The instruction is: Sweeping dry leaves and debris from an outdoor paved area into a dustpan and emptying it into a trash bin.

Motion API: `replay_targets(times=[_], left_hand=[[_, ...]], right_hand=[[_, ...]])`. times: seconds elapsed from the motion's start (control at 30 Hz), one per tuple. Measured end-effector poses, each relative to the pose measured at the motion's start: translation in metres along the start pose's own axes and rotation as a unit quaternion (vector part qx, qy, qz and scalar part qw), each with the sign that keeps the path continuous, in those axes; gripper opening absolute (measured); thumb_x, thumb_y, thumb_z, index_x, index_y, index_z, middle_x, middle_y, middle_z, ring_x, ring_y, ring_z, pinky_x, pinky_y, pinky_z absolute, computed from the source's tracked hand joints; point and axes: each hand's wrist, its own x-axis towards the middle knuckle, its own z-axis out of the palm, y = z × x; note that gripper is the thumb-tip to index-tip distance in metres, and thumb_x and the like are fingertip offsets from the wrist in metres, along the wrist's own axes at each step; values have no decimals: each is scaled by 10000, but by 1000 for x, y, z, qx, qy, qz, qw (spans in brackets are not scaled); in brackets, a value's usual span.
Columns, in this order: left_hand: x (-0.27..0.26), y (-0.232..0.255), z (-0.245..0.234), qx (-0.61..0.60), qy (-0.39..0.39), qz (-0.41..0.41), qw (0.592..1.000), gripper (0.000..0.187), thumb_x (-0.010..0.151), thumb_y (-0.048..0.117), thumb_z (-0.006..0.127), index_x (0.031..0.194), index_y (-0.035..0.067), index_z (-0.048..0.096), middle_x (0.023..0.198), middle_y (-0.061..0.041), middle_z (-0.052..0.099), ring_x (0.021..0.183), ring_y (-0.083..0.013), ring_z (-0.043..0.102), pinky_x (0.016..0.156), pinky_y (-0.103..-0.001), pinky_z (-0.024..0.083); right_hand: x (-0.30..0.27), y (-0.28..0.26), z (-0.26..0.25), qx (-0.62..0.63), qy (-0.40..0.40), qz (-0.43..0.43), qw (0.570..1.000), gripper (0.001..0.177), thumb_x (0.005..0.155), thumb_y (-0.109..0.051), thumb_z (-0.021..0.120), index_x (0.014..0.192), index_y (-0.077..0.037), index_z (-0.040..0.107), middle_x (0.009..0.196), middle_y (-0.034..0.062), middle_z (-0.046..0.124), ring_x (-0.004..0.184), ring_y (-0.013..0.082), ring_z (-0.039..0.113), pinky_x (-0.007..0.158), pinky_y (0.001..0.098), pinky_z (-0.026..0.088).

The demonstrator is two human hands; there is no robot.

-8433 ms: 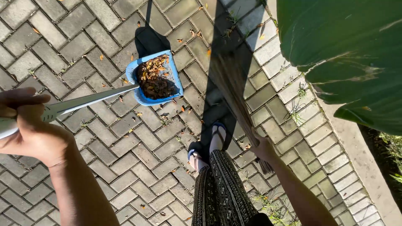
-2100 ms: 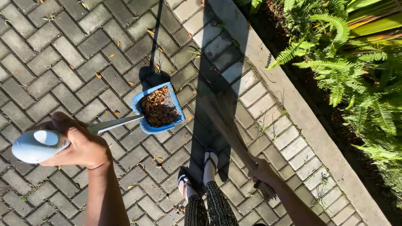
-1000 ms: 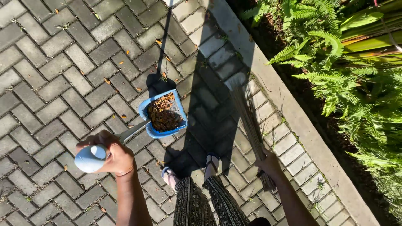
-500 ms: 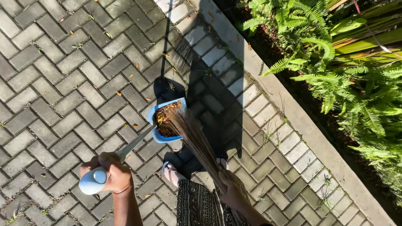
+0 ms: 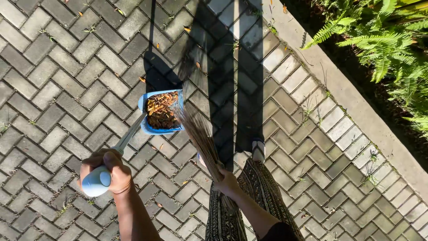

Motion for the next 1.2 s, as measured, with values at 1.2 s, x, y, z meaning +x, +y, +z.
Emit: replay_targets(times=[1.2], left_hand=[[55,-56,-15,261,143,14,955,245,1141,130,517,921,68,429,562,4,542,444,-117,526,490,-255,356]], right_hand=[[192,-80,-61,-170,63,-54,982,980,721,-83,868,1568,-43,377,981,198,767,620,147,653,578,302,550]])
